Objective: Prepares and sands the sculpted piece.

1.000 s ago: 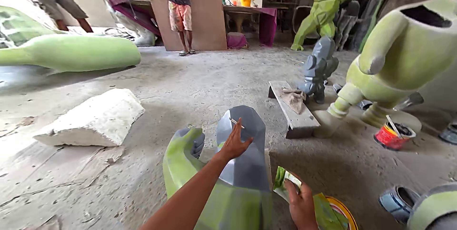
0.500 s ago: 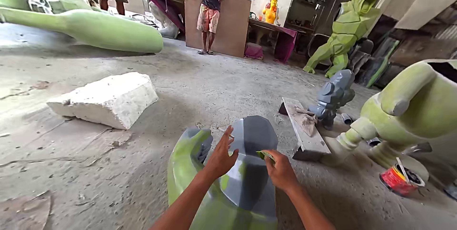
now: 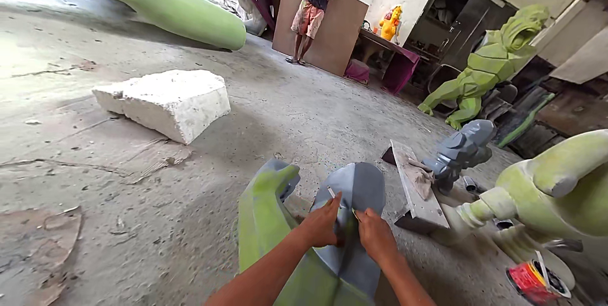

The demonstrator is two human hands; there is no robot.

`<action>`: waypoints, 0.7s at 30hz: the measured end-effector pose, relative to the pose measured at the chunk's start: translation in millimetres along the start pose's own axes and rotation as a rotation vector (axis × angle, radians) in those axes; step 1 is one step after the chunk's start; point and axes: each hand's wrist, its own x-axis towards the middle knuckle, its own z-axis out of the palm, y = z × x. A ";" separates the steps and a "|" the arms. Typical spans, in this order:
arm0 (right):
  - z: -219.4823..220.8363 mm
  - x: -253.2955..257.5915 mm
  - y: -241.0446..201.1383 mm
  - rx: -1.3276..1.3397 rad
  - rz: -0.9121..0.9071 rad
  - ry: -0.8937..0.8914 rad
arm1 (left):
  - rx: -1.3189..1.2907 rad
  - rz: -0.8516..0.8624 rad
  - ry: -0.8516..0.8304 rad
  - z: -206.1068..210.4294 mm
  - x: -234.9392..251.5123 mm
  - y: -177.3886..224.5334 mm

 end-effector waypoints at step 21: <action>8.5 -16.6 11.9 0.003 -0.023 0.040 | 0.125 -0.085 -0.038 -3.5 5.2 7.2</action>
